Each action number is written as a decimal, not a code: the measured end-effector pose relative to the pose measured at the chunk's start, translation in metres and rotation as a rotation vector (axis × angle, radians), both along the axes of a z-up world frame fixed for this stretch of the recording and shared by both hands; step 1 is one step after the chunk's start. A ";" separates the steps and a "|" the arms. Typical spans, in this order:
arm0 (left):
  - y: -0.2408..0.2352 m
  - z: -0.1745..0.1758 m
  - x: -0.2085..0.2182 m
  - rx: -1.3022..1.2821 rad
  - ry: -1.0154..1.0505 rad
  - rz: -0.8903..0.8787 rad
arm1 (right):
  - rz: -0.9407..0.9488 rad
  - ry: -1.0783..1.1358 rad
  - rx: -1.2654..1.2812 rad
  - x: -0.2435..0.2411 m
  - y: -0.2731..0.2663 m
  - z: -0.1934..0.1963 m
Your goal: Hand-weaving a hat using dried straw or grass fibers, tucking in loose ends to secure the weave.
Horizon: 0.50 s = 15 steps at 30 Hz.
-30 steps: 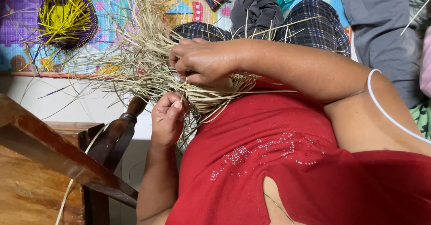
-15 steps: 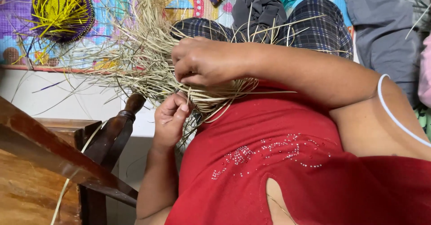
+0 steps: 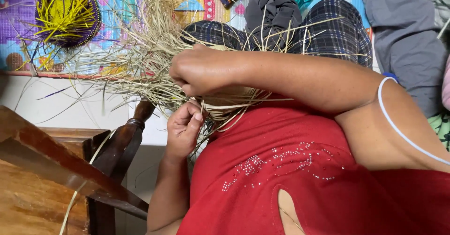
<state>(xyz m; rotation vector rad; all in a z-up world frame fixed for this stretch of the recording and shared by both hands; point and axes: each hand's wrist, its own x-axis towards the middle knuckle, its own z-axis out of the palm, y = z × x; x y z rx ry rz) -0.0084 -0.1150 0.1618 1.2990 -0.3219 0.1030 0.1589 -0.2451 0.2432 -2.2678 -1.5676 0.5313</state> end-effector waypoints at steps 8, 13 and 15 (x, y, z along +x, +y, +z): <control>-0.001 -0.004 0.005 -0.263 0.034 -0.046 | -0.173 0.270 0.251 0.007 -0.010 -0.003; -0.005 -0.014 0.004 -0.338 0.056 -0.016 | -0.101 0.059 0.443 -0.007 -0.034 0.001; -0.004 -0.023 0.002 -0.361 0.067 -0.006 | -0.091 0.015 0.479 -0.018 -0.048 0.005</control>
